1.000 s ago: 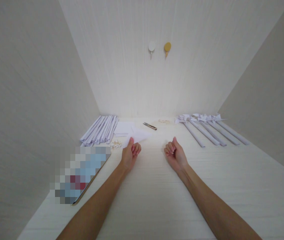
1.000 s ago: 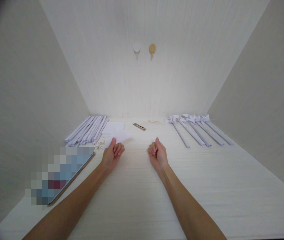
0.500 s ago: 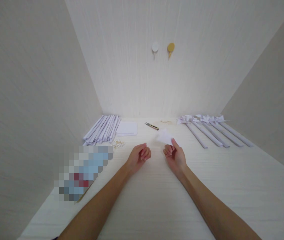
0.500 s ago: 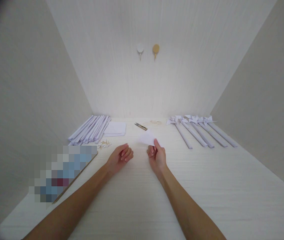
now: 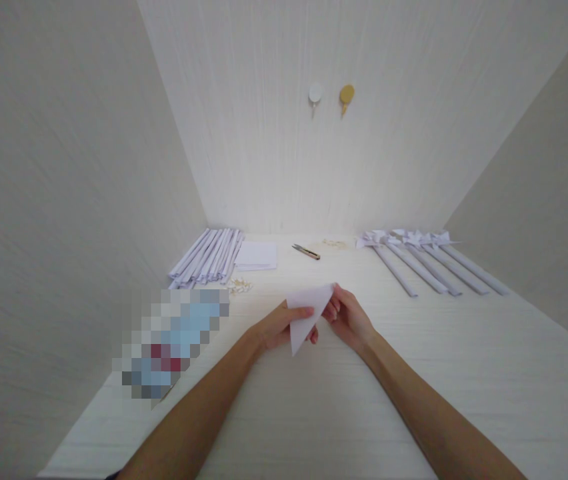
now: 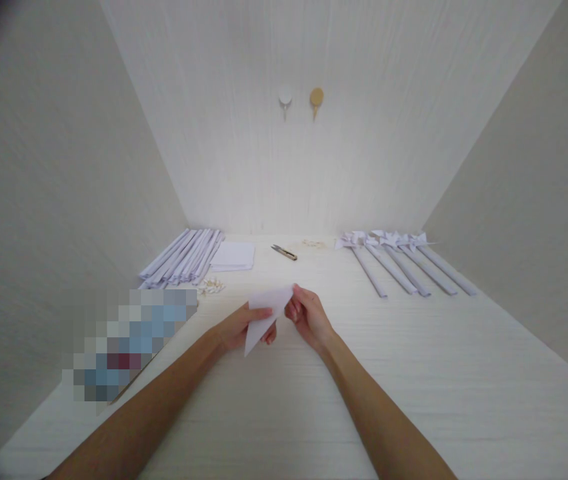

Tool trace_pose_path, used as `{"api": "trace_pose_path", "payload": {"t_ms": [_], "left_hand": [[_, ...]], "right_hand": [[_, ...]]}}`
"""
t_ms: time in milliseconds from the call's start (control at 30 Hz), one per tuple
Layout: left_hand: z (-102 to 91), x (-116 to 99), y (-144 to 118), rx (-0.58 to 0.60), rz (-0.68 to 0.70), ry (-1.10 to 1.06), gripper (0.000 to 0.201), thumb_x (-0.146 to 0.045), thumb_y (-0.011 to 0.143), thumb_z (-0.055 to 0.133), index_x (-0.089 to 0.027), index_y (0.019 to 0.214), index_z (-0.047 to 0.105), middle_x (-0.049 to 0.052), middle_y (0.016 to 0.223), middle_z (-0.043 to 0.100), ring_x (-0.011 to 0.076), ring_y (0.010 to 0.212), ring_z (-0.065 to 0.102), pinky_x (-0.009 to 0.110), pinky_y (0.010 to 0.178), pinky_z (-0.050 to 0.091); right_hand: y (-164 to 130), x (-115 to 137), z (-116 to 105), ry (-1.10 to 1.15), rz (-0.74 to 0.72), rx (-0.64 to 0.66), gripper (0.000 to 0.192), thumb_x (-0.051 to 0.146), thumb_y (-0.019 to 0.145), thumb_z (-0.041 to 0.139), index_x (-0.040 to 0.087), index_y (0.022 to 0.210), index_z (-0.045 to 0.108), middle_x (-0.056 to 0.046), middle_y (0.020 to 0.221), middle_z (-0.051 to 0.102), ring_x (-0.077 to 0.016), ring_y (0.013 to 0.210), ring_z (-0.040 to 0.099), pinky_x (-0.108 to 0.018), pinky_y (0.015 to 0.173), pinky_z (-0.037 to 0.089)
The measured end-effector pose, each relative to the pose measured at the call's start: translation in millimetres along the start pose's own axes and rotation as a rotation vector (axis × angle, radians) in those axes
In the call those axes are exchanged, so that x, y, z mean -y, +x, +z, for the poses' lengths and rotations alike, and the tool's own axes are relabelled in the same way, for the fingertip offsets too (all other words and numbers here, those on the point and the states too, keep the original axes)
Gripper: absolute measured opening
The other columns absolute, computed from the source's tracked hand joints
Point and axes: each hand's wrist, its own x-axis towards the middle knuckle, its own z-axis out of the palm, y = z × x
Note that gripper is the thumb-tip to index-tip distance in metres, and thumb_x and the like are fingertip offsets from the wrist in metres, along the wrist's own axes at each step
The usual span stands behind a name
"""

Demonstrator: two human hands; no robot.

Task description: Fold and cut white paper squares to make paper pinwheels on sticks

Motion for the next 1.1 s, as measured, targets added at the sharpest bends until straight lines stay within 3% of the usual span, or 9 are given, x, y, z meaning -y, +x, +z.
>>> {"api": "trace_pose_path", "payload": {"t_ms": [100, 200, 300, 400, 467, 600, 800, 1100], "left_hand": [[-9.2, -12, -5, -0.031, 0.091, -0.195, 0.03, -0.03, 0.061, 0.069, -0.013, 0.047, 0.049, -0.002, 0.037, 0.043, 0.0068, 0.038, 0.045, 0.018, 0.041, 0.037], [-22.4, -22, -10, -0.157, 0.171, -0.391, 0.028, -0.02, 0.072, 0.058, -0.015, 0.049, 0.042, -0.005, 0.039, 0.036, 0.0044, 0.038, 0.042, 0.013, 0.039, 0.034], [-33.5, -28, -13, -0.272, 0.226, -0.506, 0.032, -0.017, 0.08, 0.047, -0.016, 0.05, 0.035, -0.006, 0.042, 0.031, 0.0036, 0.039, 0.039, 0.011, 0.039, 0.034], [-38.3, -29, -15, -0.319, 0.249, -0.543, 0.033, -0.018, 0.082, 0.045, -0.017, 0.052, 0.033, -0.006, 0.044, 0.029, 0.0032, 0.039, 0.038, 0.01, 0.04, 0.035], [-37.8, -29, -15, -0.313, 0.245, -0.543, 0.032, -0.017, 0.082, 0.044, -0.016, 0.052, 0.034, -0.006, 0.044, 0.03, 0.003, 0.039, 0.038, 0.01, 0.04, 0.035], [-33.2, -27, -12, -0.289, 0.195, -0.477, 0.033, -0.018, 0.082, 0.044, -0.016, 0.05, 0.037, -0.005, 0.042, 0.03, 0.0034, 0.038, 0.037, 0.011, 0.042, 0.037], [-28.6, -28, -5, -0.261, 0.153, -0.417, 0.032, -0.018, 0.081, 0.046, -0.015, 0.049, 0.043, -0.003, 0.04, 0.035, 0.0052, 0.039, 0.039, 0.014, 0.045, 0.04], [-30.5, -23, -1, -0.258, 0.137, -0.355, 0.026, -0.022, 0.077, 0.054, -0.014, 0.053, 0.048, -0.003, 0.04, 0.04, 0.0048, 0.04, 0.044, 0.015, 0.05, 0.044]], "right_hand": [[11, 8, -5, -0.164, -0.073, -0.092, 0.043, 0.047, 0.061, 0.067, 0.019, 0.041, 0.041, 0.005, 0.039, 0.042, -0.0061, 0.039, 0.032, -0.023, 0.042, 0.024], [38, 18, -12, -0.57, -0.068, -0.183, 0.036, 0.04, 0.062, 0.066, 0.018, 0.042, 0.045, 0.004, 0.04, 0.045, -0.0075, 0.041, 0.035, -0.024, 0.044, 0.024], [79, 26, -15, -0.995, -0.161, -0.248, 0.027, 0.025, 0.067, 0.061, 0.018, 0.045, 0.047, 0.003, 0.045, 0.048, -0.0101, 0.046, 0.04, -0.025, 0.05, 0.029], [116, 25, -13, -1.394, -0.235, -0.325, 0.018, 0.022, 0.071, 0.058, 0.018, 0.055, 0.05, -0.001, 0.061, 0.056, -0.0136, 0.06, 0.049, -0.026, 0.058, 0.034], [133, 20, -10, -1.468, -0.225, -0.334, 0.01, 0.024, 0.073, 0.057, 0.017, 0.067, 0.055, -0.007, 0.076, 0.06, -0.0172, 0.072, 0.053, -0.028, 0.064, 0.037], [149, 4, -4, -1.711, -0.098, -0.366, 0.027, 0.032, 0.08, 0.052, 0.013, 0.098, 0.055, -0.017, 0.109, 0.055, -0.0268, 0.102, 0.049, -0.035, 0.076, 0.038], [157, -6, 0, -1.748, -0.001, -0.39, 0.029, 0.03, 0.083, 0.048, 0.012, 0.105, 0.054, -0.02, 0.115, 0.052, -0.0304, 0.111, 0.044, -0.042, 0.082, 0.037], [152, -7, 8, -1.681, 0.026, -0.438, 0.032, 0.022, 0.083, 0.048, 0.004, 0.109, 0.051, -0.027, 0.119, 0.049, -0.035, 0.114, 0.042, -0.047, 0.088, 0.032]]}}
